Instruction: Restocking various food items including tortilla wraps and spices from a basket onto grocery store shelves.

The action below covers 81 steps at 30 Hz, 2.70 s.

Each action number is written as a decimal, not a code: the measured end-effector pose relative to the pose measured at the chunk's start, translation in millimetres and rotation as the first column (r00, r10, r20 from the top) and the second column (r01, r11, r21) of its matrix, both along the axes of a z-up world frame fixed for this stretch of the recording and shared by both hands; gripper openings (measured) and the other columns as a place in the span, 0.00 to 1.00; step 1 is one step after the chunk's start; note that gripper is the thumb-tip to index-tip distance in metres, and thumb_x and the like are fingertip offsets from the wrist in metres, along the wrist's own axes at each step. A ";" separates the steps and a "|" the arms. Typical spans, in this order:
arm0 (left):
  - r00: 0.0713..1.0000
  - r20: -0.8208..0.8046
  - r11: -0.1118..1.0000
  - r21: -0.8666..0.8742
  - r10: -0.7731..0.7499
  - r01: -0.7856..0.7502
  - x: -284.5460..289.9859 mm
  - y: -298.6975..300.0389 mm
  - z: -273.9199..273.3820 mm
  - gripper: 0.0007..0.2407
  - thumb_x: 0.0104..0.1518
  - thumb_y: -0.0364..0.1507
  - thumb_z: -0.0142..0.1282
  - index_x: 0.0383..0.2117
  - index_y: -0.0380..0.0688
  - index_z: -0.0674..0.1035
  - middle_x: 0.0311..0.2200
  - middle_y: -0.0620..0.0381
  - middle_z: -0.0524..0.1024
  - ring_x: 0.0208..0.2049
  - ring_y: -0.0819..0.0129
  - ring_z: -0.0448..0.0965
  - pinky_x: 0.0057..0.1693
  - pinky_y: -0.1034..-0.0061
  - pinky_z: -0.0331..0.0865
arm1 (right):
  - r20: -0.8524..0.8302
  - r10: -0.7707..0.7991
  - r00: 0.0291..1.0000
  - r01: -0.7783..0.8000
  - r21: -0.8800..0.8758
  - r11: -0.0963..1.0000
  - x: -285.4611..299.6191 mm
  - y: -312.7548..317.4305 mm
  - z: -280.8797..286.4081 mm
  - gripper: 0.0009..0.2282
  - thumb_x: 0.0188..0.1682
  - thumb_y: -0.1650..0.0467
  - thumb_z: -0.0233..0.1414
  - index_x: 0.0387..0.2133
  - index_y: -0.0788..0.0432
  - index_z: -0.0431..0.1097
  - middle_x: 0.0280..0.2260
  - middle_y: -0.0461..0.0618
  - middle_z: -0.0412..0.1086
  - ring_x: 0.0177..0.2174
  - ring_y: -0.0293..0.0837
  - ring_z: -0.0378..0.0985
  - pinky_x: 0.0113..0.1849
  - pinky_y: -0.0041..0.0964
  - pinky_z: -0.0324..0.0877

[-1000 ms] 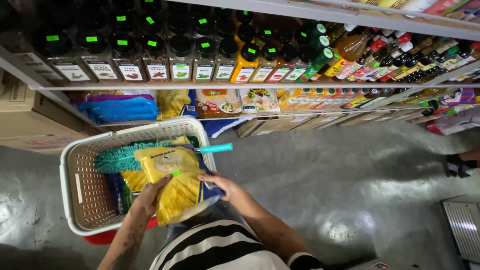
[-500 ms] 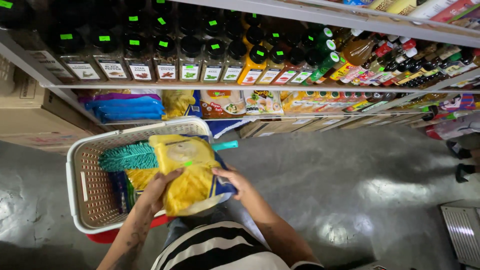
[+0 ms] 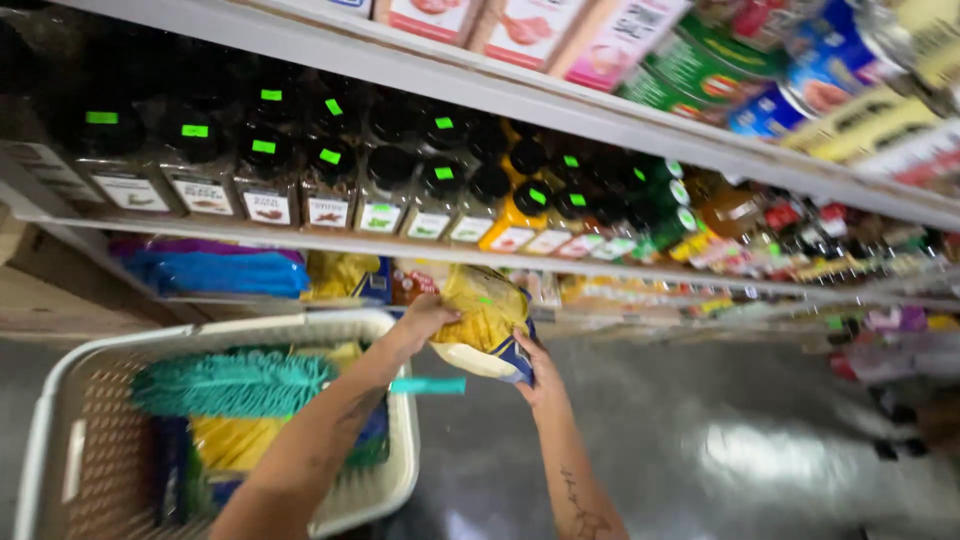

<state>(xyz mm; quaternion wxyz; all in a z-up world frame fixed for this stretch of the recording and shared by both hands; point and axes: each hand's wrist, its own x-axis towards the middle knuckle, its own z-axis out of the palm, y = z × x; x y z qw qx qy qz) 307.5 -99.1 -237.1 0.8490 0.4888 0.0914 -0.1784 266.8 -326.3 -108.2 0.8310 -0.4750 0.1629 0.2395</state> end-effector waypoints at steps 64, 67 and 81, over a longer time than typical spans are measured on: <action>0.706 -0.452 0.544 0.832 0.545 0.112 -358.6 256.2 -199.8 0.27 0.44 0.49 0.66 0.41 0.37 0.83 0.40 0.36 0.83 0.45 0.43 0.84 0.50 0.53 0.76 | 0.075 0.949 0.306 -0.400 -0.894 0.200 -188.6 270.0 -179.4 0.14 0.51 0.66 0.54 0.47 0.60 0.72 0.40 0.59 0.76 0.41 0.57 0.80 0.42 0.47 0.74; 0.726 -0.468 0.408 0.870 0.504 0.277 -365.0 250.5 -180.0 0.24 0.51 0.50 0.64 0.43 0.42 0.85 0.42 0.37 0.81 0.46 0.39 0.81 0.50 0.53 0.74 | 0.027 0.961 0.276 -0.375 -0.917 0.134 -212.8 273.9 -183.4 0.13 0.53 0.67 0.53 0.47 0.59 0.73 0.41 0.60 0.76 0.42 0.60 0.79 0.43 0.50 0.73; 0.782 -0.411 0.883 0.252 0.468 -0.396 -345.3 126.3 -32.1 0.07 0.54 0.21 0.58 0.34 0.27 0.84 0.29 0.49 0.82 0.25 0.64 0.80 0.32 0.71 0.74 | 0.091 0.957 0.276 0.183 -0.982 0.041 -267.1 209.9 -10.8 0.20 0.45 0.72 0.54 0.52 0.69 0.67 0.52 0.61 0.67 0.52 0.62 0.71 0.40 0.53 0.71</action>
